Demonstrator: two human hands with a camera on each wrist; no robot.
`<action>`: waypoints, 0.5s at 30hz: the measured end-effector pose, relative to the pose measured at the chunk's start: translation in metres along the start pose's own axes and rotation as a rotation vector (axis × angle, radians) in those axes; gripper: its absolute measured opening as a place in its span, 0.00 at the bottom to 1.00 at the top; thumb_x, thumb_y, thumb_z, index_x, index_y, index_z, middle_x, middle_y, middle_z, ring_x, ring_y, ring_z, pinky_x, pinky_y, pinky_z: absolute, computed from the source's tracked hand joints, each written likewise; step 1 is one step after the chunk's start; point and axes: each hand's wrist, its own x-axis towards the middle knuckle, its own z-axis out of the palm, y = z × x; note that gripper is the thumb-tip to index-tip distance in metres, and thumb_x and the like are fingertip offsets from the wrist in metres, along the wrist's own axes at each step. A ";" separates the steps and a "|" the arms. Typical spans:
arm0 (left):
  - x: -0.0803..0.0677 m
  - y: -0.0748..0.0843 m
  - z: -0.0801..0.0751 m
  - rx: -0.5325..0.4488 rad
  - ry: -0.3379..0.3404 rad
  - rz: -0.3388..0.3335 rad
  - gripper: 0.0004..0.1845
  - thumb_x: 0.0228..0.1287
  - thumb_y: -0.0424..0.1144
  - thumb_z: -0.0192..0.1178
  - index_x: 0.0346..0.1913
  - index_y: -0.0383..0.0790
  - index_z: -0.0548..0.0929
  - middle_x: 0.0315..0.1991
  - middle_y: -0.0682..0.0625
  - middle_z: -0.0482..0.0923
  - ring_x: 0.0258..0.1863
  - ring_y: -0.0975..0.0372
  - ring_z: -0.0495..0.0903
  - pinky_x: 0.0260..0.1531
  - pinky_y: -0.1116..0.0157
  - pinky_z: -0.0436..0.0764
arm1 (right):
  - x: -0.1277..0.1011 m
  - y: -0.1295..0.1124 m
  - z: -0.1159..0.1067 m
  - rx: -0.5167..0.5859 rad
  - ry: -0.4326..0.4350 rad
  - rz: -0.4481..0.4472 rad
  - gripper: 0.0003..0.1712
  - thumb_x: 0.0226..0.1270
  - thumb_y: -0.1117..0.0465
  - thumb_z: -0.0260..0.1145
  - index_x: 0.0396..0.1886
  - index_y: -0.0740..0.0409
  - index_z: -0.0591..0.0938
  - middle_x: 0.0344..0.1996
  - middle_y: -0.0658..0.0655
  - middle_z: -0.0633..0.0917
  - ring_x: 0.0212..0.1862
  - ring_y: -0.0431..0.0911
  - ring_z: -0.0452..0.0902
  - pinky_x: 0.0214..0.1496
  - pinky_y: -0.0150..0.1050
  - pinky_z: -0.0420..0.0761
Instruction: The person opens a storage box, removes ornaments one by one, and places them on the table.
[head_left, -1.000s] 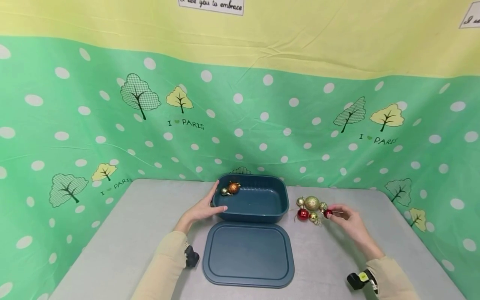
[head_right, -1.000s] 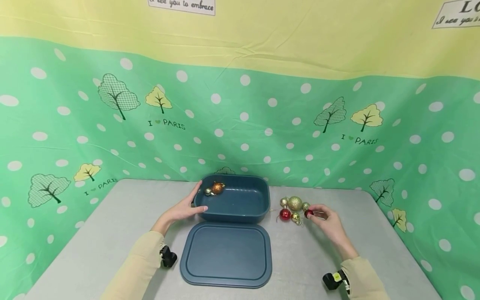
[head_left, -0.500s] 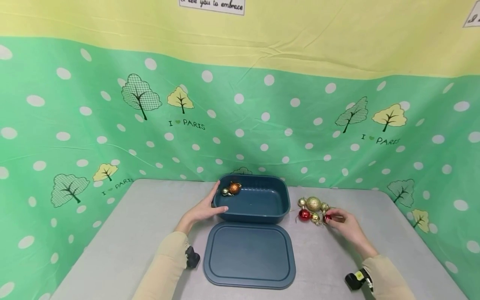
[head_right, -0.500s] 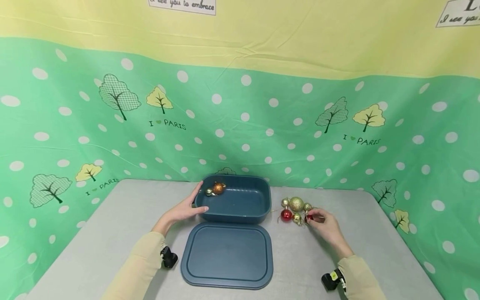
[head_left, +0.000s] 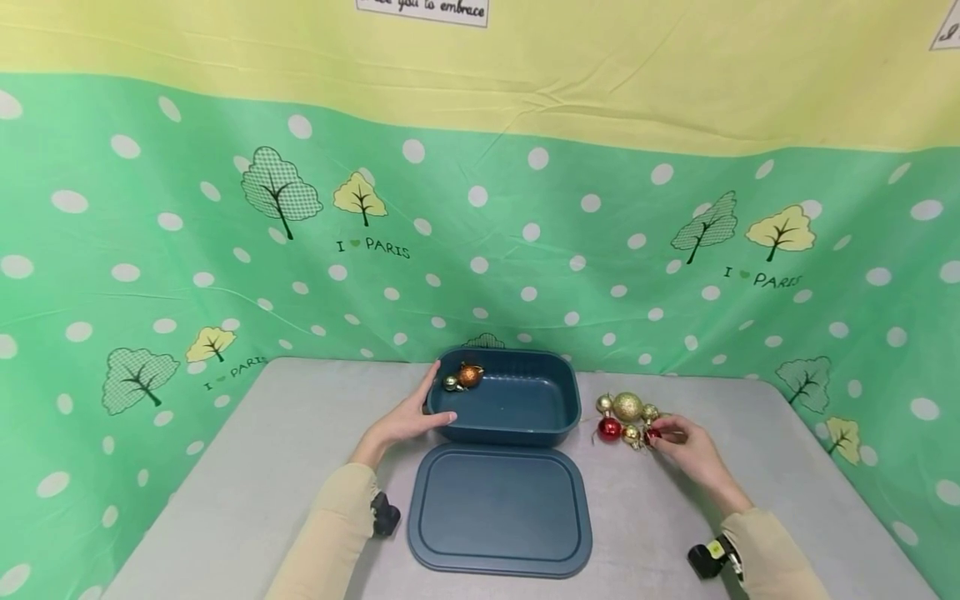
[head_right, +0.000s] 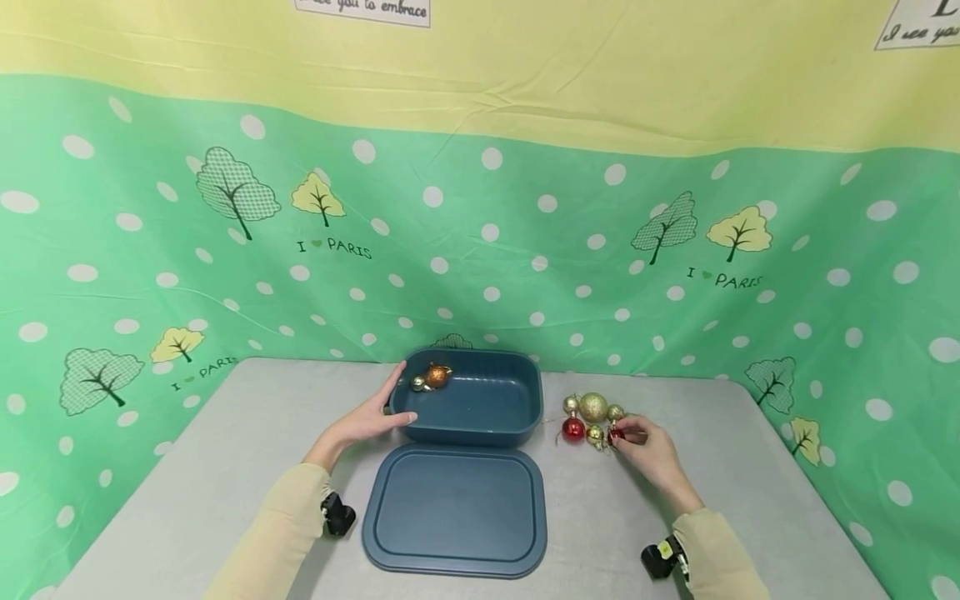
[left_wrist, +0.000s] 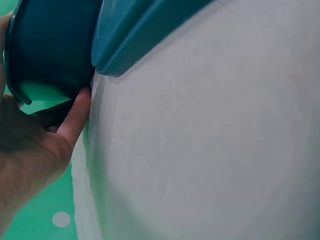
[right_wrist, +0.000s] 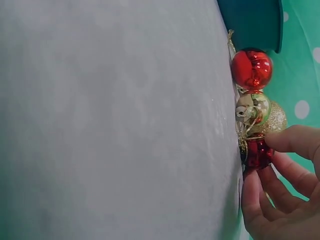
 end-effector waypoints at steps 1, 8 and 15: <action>0.000 0.000 0.000 -0.001 0.000 0.001 0.54 0.63 0.46 0.64 0.78 0.47 0.33 0.77 0.43 0.30 0.73 0.43 0.38 0.67 0.41 0.47 | 0.000 0.000 -0.001 0.001 0.000 0.001 0.16 0.60 0.71 0.67 0.48 0.73 0.77 0.47 0.72 0.80 0.50 0.63 0.77 0.43 0.30 0.77; 0.000 -0.001 0.000 -0.010 0.002 0.006 0.54 0.63 0.46 0.64 0.78 0.47 0.33 0.77 0.43 0.30 0.73 0.42 0.37 0.67 0.41 0.46 | -0.002 -0.003 -0.010 0.051 0.001 -0.005 0.19 0.62 0.72 0.63 0.52 0.77 0.74 0.49 0.75 0.77 0.49 0.58 0.77 0.40 0.31 0.80; 0.000 -0.001 0.000 -0.002 0.005 0.004 0.54 0.63 0.46 0.64 0.78 0.48 0.33 0.77 0.42 0.30 0.73 0.41 0.38 0.66 0.40 0.47 | -0.001 -0.008 -0.021 0.096 0.018 -0.045 0.19 0.64 0.70 0.64 0.53 0.77 0.74 0.49 0.74 0.78 0.42 0.34 0.75 0.42 0.32 0.81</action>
